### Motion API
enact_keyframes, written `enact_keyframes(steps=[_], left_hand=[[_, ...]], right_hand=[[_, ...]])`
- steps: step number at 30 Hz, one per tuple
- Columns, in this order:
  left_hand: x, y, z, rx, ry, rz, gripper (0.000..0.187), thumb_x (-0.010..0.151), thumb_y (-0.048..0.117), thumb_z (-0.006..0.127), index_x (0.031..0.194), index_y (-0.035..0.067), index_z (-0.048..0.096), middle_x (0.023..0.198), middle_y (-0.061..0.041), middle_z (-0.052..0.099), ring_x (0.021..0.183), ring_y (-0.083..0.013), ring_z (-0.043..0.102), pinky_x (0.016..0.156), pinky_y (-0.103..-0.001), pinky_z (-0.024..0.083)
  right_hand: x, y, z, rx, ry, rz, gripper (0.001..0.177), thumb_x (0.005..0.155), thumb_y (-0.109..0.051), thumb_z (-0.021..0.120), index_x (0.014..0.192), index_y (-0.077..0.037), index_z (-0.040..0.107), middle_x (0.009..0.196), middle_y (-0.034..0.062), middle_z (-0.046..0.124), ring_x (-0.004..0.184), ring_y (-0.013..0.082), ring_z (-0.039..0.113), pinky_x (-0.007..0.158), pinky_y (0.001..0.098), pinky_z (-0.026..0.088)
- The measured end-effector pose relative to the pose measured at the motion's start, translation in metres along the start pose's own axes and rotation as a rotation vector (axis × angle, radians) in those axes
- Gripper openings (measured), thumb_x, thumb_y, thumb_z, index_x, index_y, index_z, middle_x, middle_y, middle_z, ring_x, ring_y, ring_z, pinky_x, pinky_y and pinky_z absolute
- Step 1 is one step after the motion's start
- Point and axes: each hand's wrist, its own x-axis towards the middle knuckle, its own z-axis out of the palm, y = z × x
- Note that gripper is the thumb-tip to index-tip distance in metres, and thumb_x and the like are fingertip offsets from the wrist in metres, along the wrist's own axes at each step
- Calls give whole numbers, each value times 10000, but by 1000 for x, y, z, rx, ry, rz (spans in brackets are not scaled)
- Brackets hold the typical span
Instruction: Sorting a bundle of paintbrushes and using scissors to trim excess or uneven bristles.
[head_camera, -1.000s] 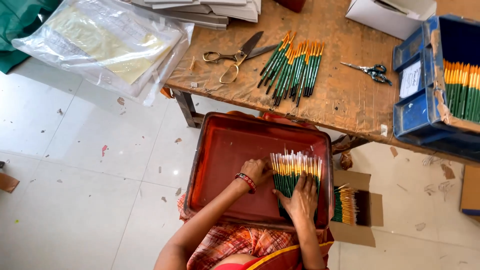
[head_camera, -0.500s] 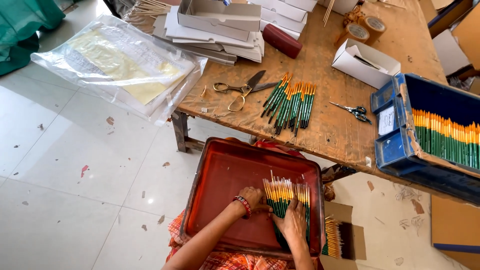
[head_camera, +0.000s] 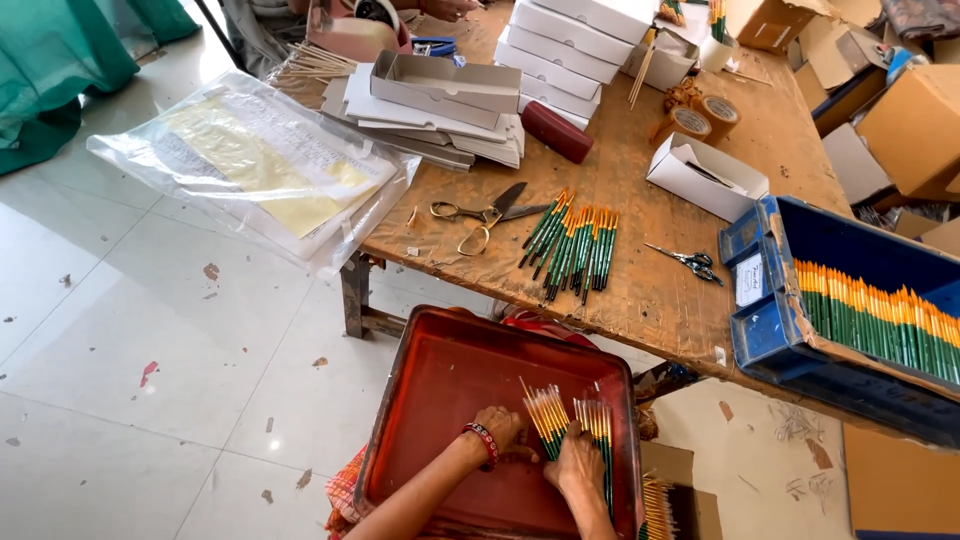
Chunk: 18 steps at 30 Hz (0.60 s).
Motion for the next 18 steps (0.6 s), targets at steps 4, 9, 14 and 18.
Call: enact_keyframes(steps=[4, 9, 14, 18], left_hand=[[-5, 3, -6, 26, -50, -20, 578, 737, 743, 754, 859, 178, 771, 878, -73, 748, 954, -273, 720, 874, -442, 563], [-21, 10, -35, -31, -52, 16, 591, 796, 706, 751, 932, 131, 754, 899, -106, 765, 949, -288, 718, 889, -444, 548], [-27, 12, -57, -341, -196, -55, 644, 794, 676, 712, 1073, 96, 737, 994, -126, 798, 926, -272, 806, 900, -372, 601], [-28, 32, -70, -627, 10, -35, 1184, 753, 609, 845, 1594, 59, 219, 1414, -267, 554, 1294, -365, 601, 1047, -455, 513]], right_hand=[[22, 19, 36, 131, 95, 8, 686, 787, 30, 676, 1423, 101, 428, 705, 131, 694, 530, 183, 650, 433, 266, 524], [27, 20, 30, 142, 204, -95, 752, 724, 87, 648, 1439, 85, 414, 574, 51, 573, 430, 130, 535, 358, 225, 433], [3, 21, -15, 543, -80, 70, 958, 704, 51, 741, 1538, 48, 269, 773, 114, 663, 525, 157, 605, 474, 293, 536], [-12, 26, -8, 1137, -144, -21, 829, 669, -1, 798, 1425, 52, 461, 985, 197, 653, 662, 252, 606, 599, 420, 564]])
